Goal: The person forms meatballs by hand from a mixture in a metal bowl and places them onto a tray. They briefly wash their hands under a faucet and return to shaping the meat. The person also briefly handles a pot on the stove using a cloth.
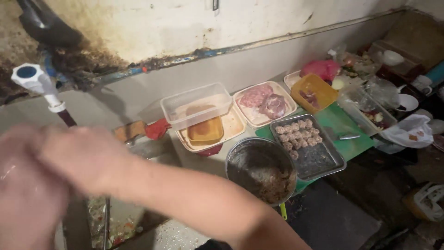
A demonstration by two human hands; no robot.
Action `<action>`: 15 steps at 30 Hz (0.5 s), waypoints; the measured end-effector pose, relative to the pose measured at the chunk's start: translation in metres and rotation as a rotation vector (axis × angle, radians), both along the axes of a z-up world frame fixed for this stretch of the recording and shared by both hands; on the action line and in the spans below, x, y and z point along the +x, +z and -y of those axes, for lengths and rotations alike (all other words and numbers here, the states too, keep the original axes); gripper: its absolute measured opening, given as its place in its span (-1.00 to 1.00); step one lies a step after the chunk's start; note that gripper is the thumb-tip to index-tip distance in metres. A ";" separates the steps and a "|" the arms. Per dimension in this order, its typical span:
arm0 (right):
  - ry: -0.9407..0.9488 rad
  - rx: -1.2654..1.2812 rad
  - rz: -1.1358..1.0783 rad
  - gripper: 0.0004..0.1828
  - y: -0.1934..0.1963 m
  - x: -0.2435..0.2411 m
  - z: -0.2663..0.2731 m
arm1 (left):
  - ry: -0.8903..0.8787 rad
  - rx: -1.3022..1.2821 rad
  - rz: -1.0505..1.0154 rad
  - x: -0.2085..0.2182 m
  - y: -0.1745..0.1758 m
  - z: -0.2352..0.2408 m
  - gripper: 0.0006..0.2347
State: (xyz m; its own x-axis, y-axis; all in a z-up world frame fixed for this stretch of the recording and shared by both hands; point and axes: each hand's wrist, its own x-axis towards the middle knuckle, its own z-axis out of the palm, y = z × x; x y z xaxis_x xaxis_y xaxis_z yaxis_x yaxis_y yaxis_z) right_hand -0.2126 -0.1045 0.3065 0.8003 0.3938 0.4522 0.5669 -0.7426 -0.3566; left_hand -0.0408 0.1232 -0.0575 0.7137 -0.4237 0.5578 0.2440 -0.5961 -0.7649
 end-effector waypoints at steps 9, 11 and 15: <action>-0.057 0.121 -0.705 -0.40 -0.262 -0.069 0.033 | -0.063 -0.581 -1.026 -0.197 0.081 0.071 -0.61; -0.072 -0.214 -0.556 -0.32 -0.306 -0.062 0.051 | 0.398 -0.433 -1.165 -0.180 0.083 0.069 -0.19; 0.039 0.035 -0.482 -0.47 -0.249 -0.094 0.039 | 0.272 -2.262 -0.837 -0.223 0.117 0.112 -0.62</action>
State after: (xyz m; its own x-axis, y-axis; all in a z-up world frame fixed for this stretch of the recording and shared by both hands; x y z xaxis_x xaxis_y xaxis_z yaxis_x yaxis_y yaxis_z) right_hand -0.3069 -0.1432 0.0574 0.9067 0.4191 0.0468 0.3582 -0.7069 -0.6099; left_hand -0.2638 0.0113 0.0596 0.8427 0.2598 -0.4716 0.5354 -0.3127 0.7846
